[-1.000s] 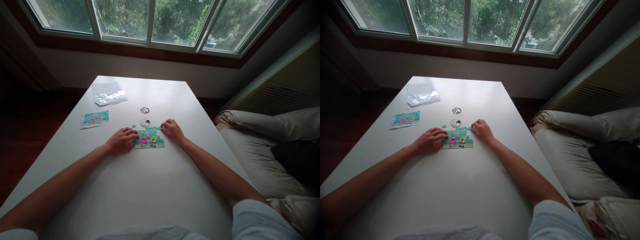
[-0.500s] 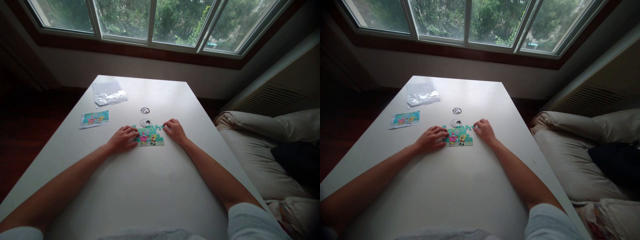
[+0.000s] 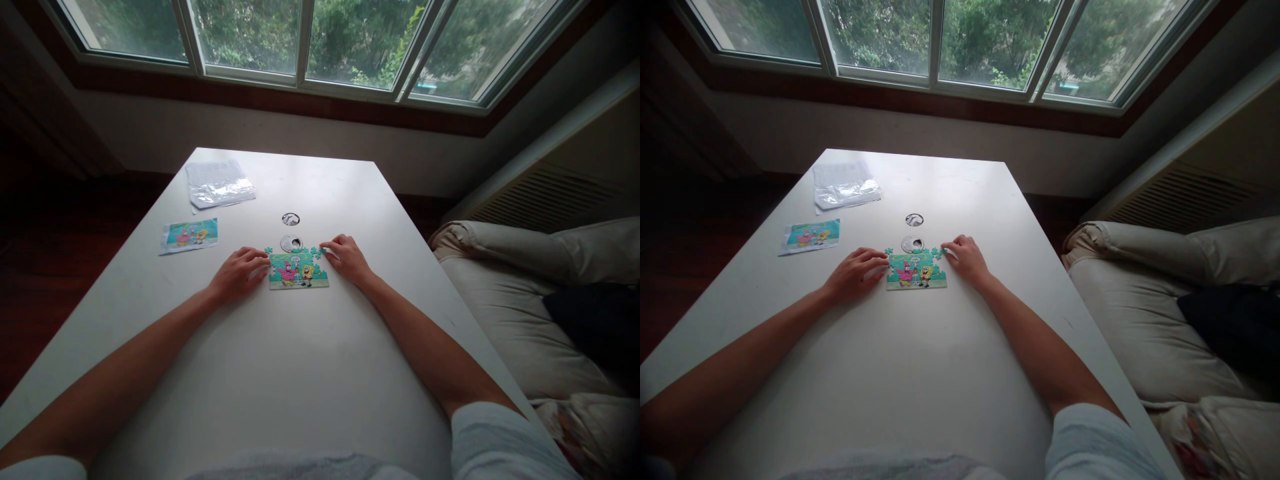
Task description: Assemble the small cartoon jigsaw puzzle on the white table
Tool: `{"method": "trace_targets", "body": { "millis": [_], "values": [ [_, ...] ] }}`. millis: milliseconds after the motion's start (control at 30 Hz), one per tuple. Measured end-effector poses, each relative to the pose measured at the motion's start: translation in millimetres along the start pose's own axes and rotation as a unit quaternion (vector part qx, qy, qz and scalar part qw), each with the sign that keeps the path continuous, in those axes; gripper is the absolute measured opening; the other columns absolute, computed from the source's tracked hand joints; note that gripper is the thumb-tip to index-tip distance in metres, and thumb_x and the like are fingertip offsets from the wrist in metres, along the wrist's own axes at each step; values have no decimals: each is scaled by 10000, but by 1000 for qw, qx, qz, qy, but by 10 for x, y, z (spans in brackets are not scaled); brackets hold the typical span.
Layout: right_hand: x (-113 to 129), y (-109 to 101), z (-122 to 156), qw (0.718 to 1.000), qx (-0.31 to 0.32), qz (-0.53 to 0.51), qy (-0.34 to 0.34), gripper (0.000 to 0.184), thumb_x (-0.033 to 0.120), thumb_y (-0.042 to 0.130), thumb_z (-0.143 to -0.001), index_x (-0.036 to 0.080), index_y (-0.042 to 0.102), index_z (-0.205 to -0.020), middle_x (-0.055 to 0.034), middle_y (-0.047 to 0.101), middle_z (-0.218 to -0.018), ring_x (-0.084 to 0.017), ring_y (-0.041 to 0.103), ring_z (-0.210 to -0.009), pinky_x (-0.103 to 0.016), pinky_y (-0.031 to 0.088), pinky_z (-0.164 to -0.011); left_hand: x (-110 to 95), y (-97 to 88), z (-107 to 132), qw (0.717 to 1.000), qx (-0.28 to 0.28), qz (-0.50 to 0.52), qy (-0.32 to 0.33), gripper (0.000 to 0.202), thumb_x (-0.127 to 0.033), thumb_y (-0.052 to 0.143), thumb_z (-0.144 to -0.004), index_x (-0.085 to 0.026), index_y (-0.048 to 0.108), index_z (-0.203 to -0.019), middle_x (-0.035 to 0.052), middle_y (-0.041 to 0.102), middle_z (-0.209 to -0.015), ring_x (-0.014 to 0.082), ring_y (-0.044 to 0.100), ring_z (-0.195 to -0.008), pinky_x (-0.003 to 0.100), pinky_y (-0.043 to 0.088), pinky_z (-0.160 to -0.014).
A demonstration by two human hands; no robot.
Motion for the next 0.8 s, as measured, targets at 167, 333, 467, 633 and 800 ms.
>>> {"method": "trace_targets", "body": {
  "millis": [167, 333, 467, 633, 800],
  "values": [
    [-7, 5, -12, 1000, 6, 1, 11, 198, 277, 595, -941, 257, 725, -1089, -94, 588, -1049, -273, 513, -1037, -437, 464, -948, 16, 11, -1, 1000, -3, 14, 2, 260, -286, 532, -983, -249, 708, -1170, 69, 693, -1227, 242, 574, -1181, 446, 503, -1008],
    [-60, 39, -38, 999, 32, -1, 34, 136, 275, 619, -918, 221, 690, -1020, -97, 594, -1049, -279, 510, -1044, -444, 456, -951, 13, 25, -3, 1000, 3, 18, 8, 269, -295, 531, -989, -245, 704, -1188, 69, 694, -1239, 241, 576, -1185, 447, 499, -1025],
    [-62, 28, -36, 999, 31, -2, 40, 101, 283, 634, -905, 213, 667, -969, -97, 597, -1042, -280, 513, -1036, -440, 460, -936, 3, 34, 2, 1000, 11, 19, 14, 310, -300, 529, -985, -251, 675, -1254, 72, 675, -1292, 246, 562, -1235, 448, 490, -1046],
    [-27, -5, -5, 999, 6, 1, 42, 104, 279, 635, -900, 215, 669, -975, -94, 604, -1017, -276, 526, -1008, -429, 461, -913, -37, 78, 12, 999, 36, 12, 33, 352, -330, 560, -970, -267, 644, -1306, 64, 627, -1384, 259, 509, -1329, 451, 448, -1104],
    [50, -16, 2, 999, -22, -11, 24, 176, 237, 589, -930, 221, 678, -1081, -75, 624, -986, -251, 549, -982, -394, 458, -919, -37, 87, 6, 998, 44, 18, 29, 319, -346, 574, -963, -275, 655, -1263, 55, 629, -1373, 258, 521, -1311, 446, 442, -1103]
  ]
}}
Point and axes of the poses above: each hand's wrist, its own z-axis away from the middle knuckle, its own y-axis out of the palm, x = y × z, the point moved 8 cm from there along -z, towards the middle knuckle
